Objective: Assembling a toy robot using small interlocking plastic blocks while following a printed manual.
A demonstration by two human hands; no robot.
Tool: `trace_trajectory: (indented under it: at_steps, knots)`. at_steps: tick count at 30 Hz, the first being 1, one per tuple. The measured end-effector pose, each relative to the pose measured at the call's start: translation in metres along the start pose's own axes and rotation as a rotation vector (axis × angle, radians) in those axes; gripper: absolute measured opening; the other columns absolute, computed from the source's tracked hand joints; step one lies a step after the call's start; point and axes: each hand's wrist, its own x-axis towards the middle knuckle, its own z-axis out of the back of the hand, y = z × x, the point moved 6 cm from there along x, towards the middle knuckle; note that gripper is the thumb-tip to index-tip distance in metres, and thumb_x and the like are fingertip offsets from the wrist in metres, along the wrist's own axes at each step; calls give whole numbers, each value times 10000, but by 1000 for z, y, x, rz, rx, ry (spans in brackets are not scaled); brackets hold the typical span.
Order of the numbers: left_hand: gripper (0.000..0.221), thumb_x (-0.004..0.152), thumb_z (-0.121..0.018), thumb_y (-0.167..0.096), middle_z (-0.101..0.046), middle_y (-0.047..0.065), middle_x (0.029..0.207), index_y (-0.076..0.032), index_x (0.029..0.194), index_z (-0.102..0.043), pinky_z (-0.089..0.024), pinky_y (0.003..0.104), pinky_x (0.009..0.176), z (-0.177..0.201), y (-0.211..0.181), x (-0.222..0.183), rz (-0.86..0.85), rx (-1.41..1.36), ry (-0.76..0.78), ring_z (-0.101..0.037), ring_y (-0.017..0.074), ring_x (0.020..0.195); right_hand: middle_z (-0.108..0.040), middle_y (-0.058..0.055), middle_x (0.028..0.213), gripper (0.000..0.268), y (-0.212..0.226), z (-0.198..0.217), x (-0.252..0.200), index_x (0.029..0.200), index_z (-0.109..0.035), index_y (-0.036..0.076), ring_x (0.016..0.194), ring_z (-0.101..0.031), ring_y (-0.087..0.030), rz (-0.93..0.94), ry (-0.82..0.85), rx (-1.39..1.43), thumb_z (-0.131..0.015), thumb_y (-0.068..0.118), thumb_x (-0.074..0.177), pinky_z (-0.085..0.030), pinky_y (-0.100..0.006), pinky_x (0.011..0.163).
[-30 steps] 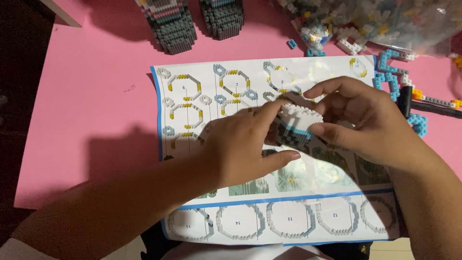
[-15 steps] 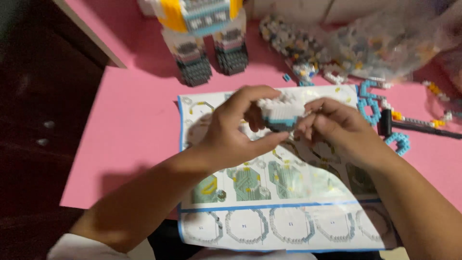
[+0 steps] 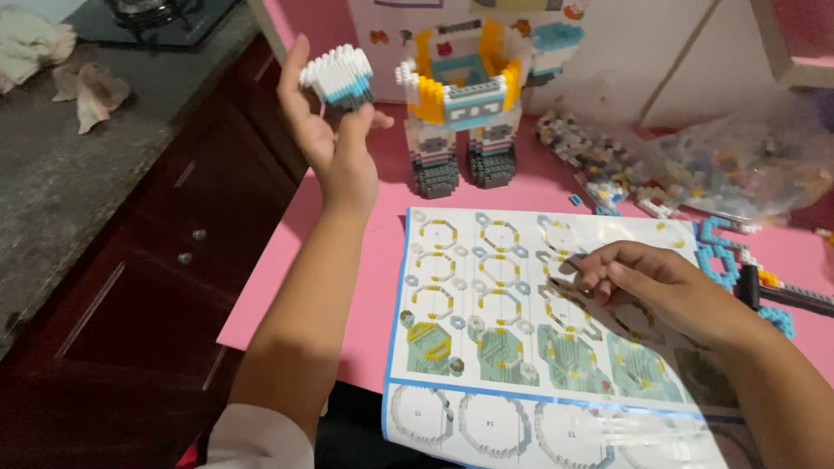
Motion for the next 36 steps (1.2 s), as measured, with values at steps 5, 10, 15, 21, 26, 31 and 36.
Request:
trace_trajectory:
  at_steps: [5,10,15,21,26,31,36]
  knots:
    - [850,963,-641,134,-462,146,1580,-299,1640,-363,-730,356,797,26,40,8,134,71,8,-623,222,1033,-758,-202,1038,320,-5,2,1,1128,-752,-102,902,-658,-280,39,25,56,-574,158,1072,-522,-392,849]
    - [703,949,-704,111,-511,181,1373,-228,1514,-459,-724,324,770,31,55,10,247,117,12,-653,219,1017,-783,-178,997,281,4,-2,-2,1079,-775,-77,861,-678,-267,49,28,-14,-623,157,1044,-513,-381,823]
    - [674,932,-723,116,-591,129,1295,-219,1476,-508,-722,336,843,25,53,8,271,160,39,-651,195,967,-785,-165,976,300,4,1,-2,1075,-802,-58,849,-671,-268,28,45,-69,-632,186,1037,-512,-379,817]
    - [714,938,-754,143,-486,69,1559,-186,1518,-499,-734,320,874,23,44,9,192,199,76,-536,229,1214,-794,-144,1155,261,6,-2,-3,1079,-813,-50,915,-679,-259,-2,40,-58,-660,147,1000,-526,-393,861]
    - [780,973,-783,103,-397,89,1688,-190,1598,-418,-410,396,1170,26,50,3,167,254,96,-419,278,1453,-806,-134,1148,274,13,-1,-6,1078,-829,-45,941,-690,-260,-21,39,-107,-665,157,994,-535,-396,884]
    - [910,975,-785,91,-191,136,1813,-256,1654,-289,-92,493,1398,28,59,-5,169,299,65,-235,422,1682,-813,-131,1220,267,9,-2,-4,1071,-822,-40,960,-694,-249,-24,53,-88,-663,158,987,-538,-398,899]
    - [910,979,-759,150,-126,84,1811,-271,1643,-299,-495,400,1240,22,66,-14,220,124,66,-376,339,1570,-820,-145,1121,296,16,-3,-6,1145,-833,-51,950,-701,-265,-48,28,-131,-668,137,987,-555,-405,902]
